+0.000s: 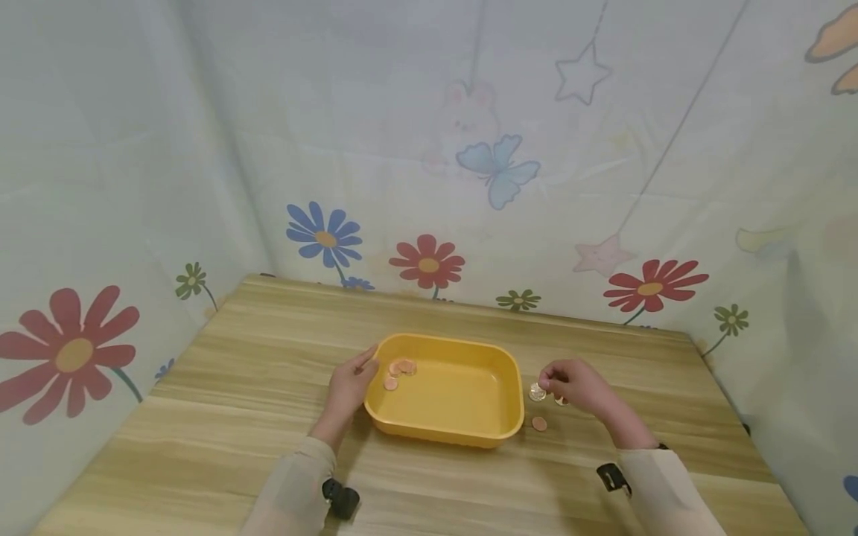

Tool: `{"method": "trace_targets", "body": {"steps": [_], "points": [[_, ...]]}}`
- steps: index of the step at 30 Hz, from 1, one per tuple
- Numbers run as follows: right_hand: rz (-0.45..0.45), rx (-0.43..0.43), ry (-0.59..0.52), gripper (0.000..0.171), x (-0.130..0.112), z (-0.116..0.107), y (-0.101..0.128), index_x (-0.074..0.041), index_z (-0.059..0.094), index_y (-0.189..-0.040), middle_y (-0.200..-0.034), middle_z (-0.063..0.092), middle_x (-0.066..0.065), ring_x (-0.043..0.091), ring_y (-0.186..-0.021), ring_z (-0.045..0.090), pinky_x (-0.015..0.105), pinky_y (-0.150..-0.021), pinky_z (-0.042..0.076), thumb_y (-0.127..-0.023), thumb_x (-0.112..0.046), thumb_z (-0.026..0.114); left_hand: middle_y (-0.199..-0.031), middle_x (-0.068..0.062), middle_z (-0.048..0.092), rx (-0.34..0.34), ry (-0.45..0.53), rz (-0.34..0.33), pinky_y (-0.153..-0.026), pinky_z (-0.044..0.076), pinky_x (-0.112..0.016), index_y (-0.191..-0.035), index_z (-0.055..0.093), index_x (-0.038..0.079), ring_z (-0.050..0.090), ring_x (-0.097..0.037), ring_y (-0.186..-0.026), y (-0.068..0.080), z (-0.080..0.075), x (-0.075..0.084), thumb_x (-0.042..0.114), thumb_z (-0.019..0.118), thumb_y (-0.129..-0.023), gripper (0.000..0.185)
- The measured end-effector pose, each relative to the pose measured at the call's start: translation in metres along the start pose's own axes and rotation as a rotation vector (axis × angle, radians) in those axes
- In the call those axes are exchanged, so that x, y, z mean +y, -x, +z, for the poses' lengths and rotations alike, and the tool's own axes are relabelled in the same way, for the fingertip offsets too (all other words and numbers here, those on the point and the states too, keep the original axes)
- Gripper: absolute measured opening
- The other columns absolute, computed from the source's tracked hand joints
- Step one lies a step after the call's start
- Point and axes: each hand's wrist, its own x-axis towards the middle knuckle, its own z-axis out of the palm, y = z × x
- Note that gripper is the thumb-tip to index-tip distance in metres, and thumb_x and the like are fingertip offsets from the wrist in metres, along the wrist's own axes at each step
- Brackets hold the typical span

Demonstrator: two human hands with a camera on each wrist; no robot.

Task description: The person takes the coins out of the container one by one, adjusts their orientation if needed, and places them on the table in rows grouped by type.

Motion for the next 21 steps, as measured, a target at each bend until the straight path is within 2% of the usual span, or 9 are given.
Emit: {"method": "trace_targets", "body": {"steps": [3,11,21], "points": [[0.029,0.025,0.01,0.012,0.011,0.001,0.006,0.004,0.065,-0.091,-0.077,0.062,0.013,0.011,-0.065,0.05,0.02,-0.054,0.045,-0.1,-0.003,0.06,-0.159,-0.018,0.046,0.002,0.001,0.001,-0.107,0.056,-0.048,-0.149,0.052,0.017,0.053,-0.043,-0.138,0.0,0.001,-0.001,0.024,0.055,-0.105,0.045],[0.082,0.086,0.028,0.01,0.036,-0.001,0.016,0.006,0.065,-0.094,-0.075,0.06,0.006,0.009,-0.065,0.048,0.021,-0.054,0.045,-0.098,-0.001,0.06,-0.153,-0.024,0.05,0.012,0.011,0.002,-0.1,0.06,-0.043,-0.148,0.053,0.016,0.058,-0.043,-0.132,0.001,0.001,0.0,0.023,0.056,-0.105,0.044],[0.158,0.076,-0.032,0.015,0.061,-0.01,0.024,0.01,0.063,-0.097,-0.078,0.059,0.006,0.011,-0.068,0.049,0.026,-0.057,0.048,-0.102,-0.004,0.058,-0.155,-0.022,0.048,0.011,0.018,0.0,-0.107,0.056,-0.047,-0.148,0.053,0.016,0.054,-0.043,-0.137,0.0,0.001,-0.001,0.023,0.056,-0.104,0.044]]}}
